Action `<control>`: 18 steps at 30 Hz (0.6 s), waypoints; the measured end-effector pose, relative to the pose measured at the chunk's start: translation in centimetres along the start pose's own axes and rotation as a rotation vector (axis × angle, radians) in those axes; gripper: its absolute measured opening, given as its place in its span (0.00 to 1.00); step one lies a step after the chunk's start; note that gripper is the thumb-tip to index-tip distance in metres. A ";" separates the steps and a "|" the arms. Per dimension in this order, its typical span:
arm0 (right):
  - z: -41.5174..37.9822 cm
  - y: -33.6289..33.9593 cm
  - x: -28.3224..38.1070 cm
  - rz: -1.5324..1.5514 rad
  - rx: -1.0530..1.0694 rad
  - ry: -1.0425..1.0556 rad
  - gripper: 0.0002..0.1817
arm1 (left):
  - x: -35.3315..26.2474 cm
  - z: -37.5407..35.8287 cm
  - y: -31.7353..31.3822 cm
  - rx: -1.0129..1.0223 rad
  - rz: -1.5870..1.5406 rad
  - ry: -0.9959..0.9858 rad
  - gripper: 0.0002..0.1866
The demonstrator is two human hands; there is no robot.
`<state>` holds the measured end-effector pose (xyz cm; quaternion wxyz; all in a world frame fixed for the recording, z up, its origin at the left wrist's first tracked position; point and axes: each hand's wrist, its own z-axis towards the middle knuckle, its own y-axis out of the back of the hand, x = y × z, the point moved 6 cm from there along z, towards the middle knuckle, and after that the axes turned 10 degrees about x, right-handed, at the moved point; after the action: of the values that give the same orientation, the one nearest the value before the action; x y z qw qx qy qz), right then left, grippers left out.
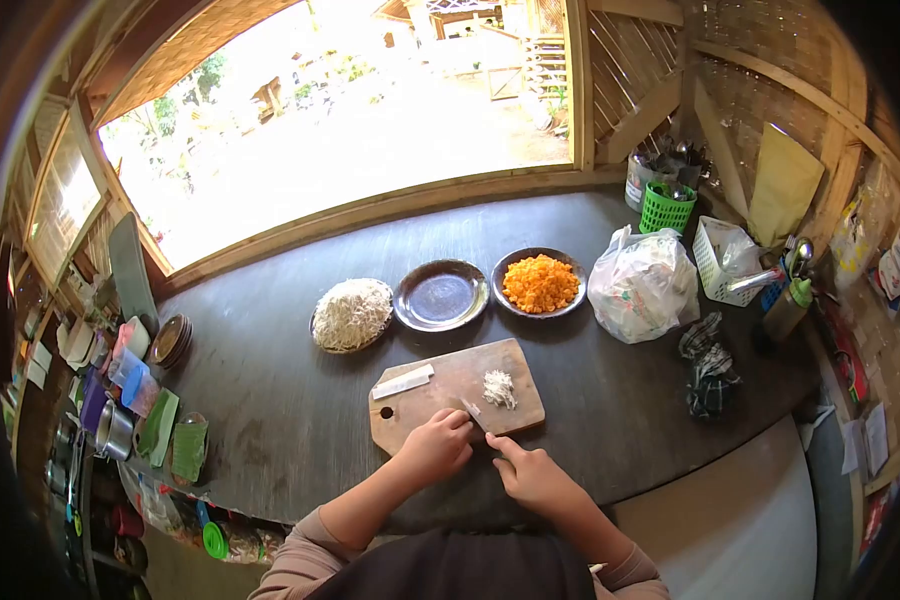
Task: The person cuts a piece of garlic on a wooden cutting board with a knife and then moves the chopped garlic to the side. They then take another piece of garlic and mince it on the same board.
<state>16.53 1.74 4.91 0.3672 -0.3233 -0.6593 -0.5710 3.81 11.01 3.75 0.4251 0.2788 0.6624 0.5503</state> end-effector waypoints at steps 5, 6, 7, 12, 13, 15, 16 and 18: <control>0.8 -1.0 -1.0 -0.066 -0.008 -0.006 0.21 | -0.2 0.0 0.2 -0.016 -0.020 0.011 0.15; 1.0 -1.1 -1.2 -0.084 -0.011 -0.003 0.21 | -0.3 0.0 0.2 -0.016 -0.021 0.009 0.15; 1.0 -1.2 -1.4 -0.085 -0.012 -0.003 0.21 | -0.2 0.0 0.1 -0.005 -0.014 0.010 0.16; 0.4 -0.6 -0.8 -0.045 -0.009 0.005 0.21 | 0.0 0.1 -0.2 -0.020 -0.004 0.009 0.16; 0.0 -0.3 -0.3 -0.045 -0.010 0.005 0.21 | -0.1 0.0 0.0 -0.031 0.007 0.004 0.16; -0.3 0.0 0.2 -0.007 0.030 -0.036 0.21 | -0.1 -0.1 0.0 -0.040 0.014 0.002 0.16; -0.3 0.1 0.3 -0.006 0.035 -0.038 0.21 | -0.1 -0.1 0.0 -0.041 0.009 -0.004 0.16; -0.2 0.0 0.1 0.030 0.058 -0.091 0.22 | -0.1 -0.1 0.0 -0.039 0.001 -0.006 0.16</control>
<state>16.50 1.58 4.98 0.3547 -0.3480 -0.6864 -0.5309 3.76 10.92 3.80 0.4323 0.2724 0.6500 0.5625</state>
